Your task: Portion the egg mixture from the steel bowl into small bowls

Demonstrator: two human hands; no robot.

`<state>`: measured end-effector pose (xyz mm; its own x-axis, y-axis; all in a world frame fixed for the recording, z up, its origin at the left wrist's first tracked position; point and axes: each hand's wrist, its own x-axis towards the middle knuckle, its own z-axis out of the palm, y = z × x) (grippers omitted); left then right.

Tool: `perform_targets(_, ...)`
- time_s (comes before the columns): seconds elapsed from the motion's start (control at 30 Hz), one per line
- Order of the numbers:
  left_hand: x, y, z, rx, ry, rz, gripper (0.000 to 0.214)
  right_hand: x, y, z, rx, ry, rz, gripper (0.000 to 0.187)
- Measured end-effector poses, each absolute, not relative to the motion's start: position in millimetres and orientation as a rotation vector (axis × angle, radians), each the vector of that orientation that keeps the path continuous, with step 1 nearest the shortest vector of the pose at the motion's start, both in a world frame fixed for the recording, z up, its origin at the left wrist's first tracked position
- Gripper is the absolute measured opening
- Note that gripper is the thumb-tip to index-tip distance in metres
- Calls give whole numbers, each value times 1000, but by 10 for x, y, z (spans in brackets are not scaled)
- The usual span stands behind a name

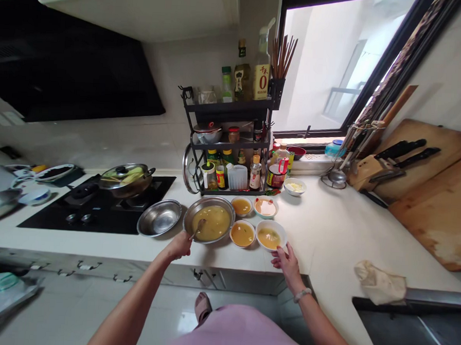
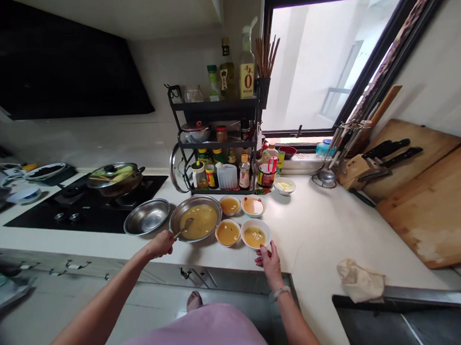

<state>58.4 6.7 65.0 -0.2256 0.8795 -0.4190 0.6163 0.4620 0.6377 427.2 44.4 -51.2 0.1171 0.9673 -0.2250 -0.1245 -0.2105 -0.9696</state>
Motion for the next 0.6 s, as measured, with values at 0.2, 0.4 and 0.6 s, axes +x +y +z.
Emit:
perform_targets(0.2, 643, 31, 656, 649, 1485, 731, 5, 4271, 434, -494, -1348, -920, 1321, 75)
perform_targets(0.4, 681, 44, 592, 385, 1328, 848, 6, 4272, 441, -502, -1355, -920, 1317, 75)
perform_targets(0.6, 744, 29, 622, 472, 1376, 864, 9, 4274, 444, -511, -1354, -920, 1316, 80)
